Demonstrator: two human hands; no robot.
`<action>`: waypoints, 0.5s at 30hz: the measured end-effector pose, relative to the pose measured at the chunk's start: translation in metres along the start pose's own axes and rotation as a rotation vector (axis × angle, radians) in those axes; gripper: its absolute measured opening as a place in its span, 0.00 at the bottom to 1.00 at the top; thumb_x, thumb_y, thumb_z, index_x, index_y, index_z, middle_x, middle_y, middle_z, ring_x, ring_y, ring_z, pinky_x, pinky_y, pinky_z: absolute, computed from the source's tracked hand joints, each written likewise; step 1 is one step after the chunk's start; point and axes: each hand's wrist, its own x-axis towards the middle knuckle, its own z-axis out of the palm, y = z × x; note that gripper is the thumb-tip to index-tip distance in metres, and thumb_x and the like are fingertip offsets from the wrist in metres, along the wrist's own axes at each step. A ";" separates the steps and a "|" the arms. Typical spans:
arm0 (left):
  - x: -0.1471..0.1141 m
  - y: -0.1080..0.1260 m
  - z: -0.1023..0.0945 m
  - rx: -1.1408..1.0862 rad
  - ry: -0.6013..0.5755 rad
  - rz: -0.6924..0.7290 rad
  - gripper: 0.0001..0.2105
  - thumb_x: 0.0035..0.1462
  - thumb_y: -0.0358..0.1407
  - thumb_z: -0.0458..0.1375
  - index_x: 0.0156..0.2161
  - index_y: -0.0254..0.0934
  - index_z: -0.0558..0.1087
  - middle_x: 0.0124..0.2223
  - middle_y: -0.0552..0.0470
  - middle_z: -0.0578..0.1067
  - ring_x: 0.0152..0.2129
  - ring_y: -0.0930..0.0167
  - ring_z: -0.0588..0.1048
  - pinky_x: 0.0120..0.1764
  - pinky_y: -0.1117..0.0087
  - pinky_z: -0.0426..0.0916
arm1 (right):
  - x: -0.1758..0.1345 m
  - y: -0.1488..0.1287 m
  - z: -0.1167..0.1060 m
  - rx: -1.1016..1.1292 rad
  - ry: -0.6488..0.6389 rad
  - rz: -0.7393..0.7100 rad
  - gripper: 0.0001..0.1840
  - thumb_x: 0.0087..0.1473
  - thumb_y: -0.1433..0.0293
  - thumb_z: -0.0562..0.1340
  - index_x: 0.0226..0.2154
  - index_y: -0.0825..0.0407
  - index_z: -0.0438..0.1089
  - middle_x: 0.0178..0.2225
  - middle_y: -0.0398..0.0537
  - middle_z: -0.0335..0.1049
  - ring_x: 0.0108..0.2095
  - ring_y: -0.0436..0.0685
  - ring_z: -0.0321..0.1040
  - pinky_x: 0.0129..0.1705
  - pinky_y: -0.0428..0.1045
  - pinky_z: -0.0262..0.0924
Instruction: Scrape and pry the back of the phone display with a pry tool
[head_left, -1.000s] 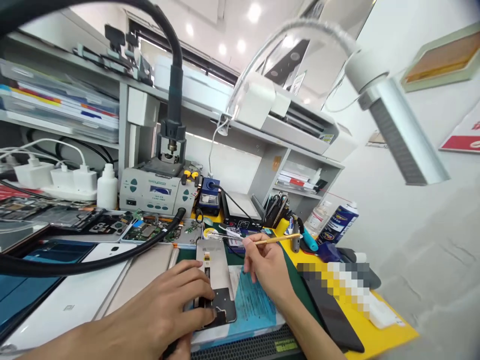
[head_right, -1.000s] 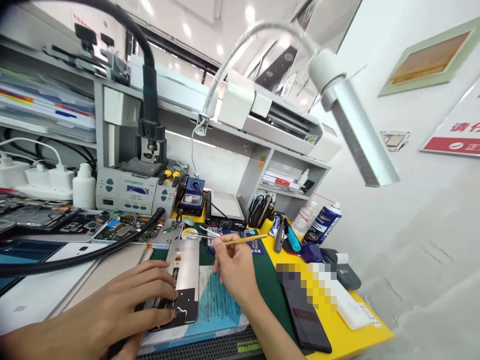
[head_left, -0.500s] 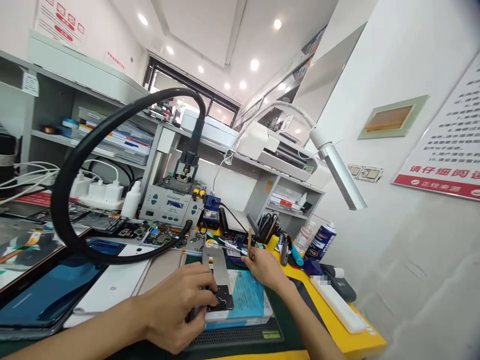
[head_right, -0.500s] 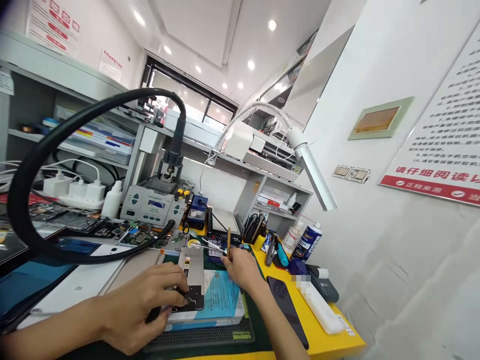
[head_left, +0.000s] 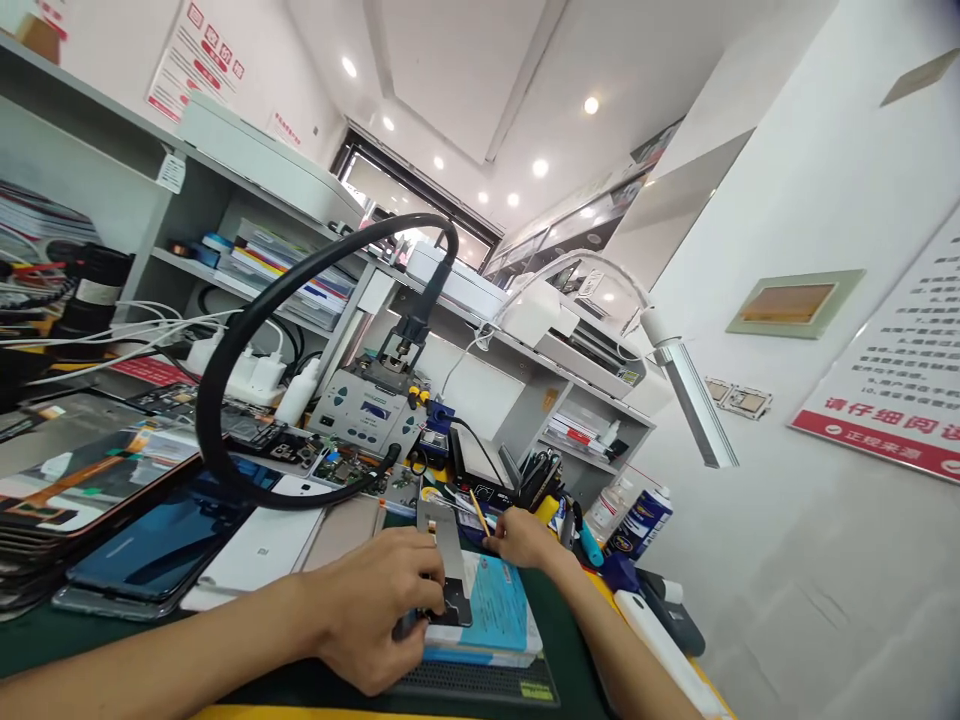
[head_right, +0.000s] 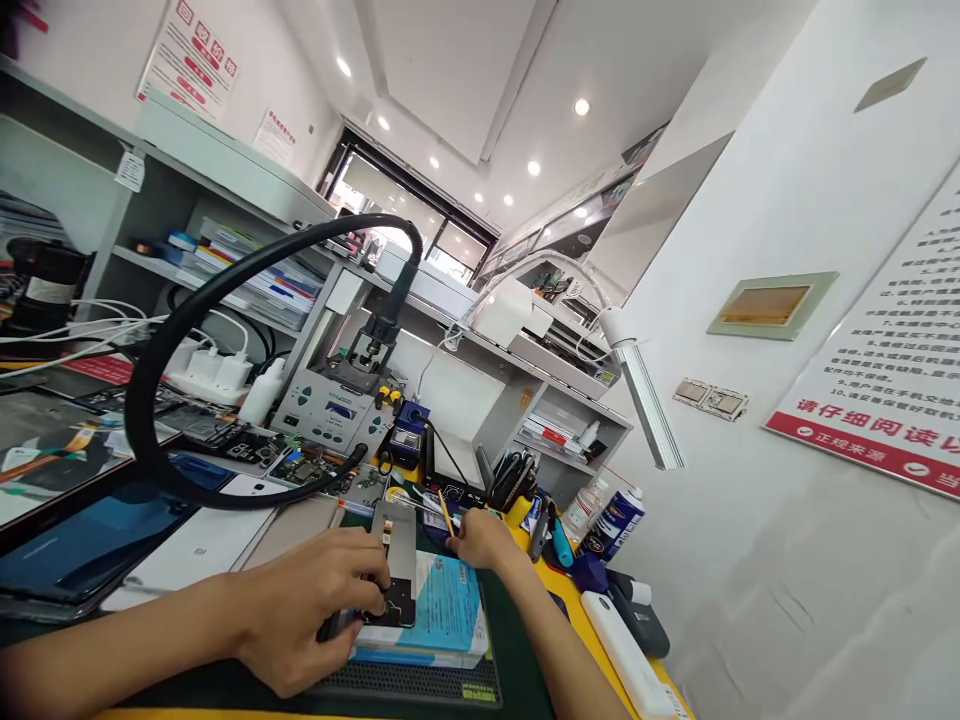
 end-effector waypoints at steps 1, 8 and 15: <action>0.001 0.000 0.000 0.000 -0.006 -0.002 0.07 0.58 0.35 0.72 0.42 0.43 0.88 0.45 0.48 0.89 0.37 0.60 0.85 0.47 0.56 0.81 | 0.002 -0.002 -0.002 -0.010 0.015 -0.004 0.18 0.82 0.58 0.77 0.63 0.51 0.84 0.63 0.56 0.87 0.59 0.68 0.88 0.64 0.67 0.86; 0.004 0.003 0.001 0.012 -0.036 -0.023 0.03 0.59 0.36 0.72 0.38 0.43 0.84 0.42 0.48 0.87 0.37 0.59 0.85 0.44 0.55 0.79 | 0.029 -0.027 -0.010 0.013 0.098 -0.094 0.22 0.82 0.57 0.77 0.68 0.50 0.82 0.68 0.58 0.84 0.64 0.71 0.86 0.67 0.70 0.84; 0.006 0.006 -0.002 0.023 -0.043 -0.023 0.06 0.60 0.38 0.73 0.37 0.42 0.82 0.41 0.49 0.86 0.37 0.60 0.84 0.42 0.55 0.78 | 0.040 -0.040 -0.009 0.080 0.108 -0.157 0.20 0.82 0.59 0.77 0.66 0.51 0.83 0.66 0.57 0.85 0.62 0.69 0.87 0.65 0.68 0.85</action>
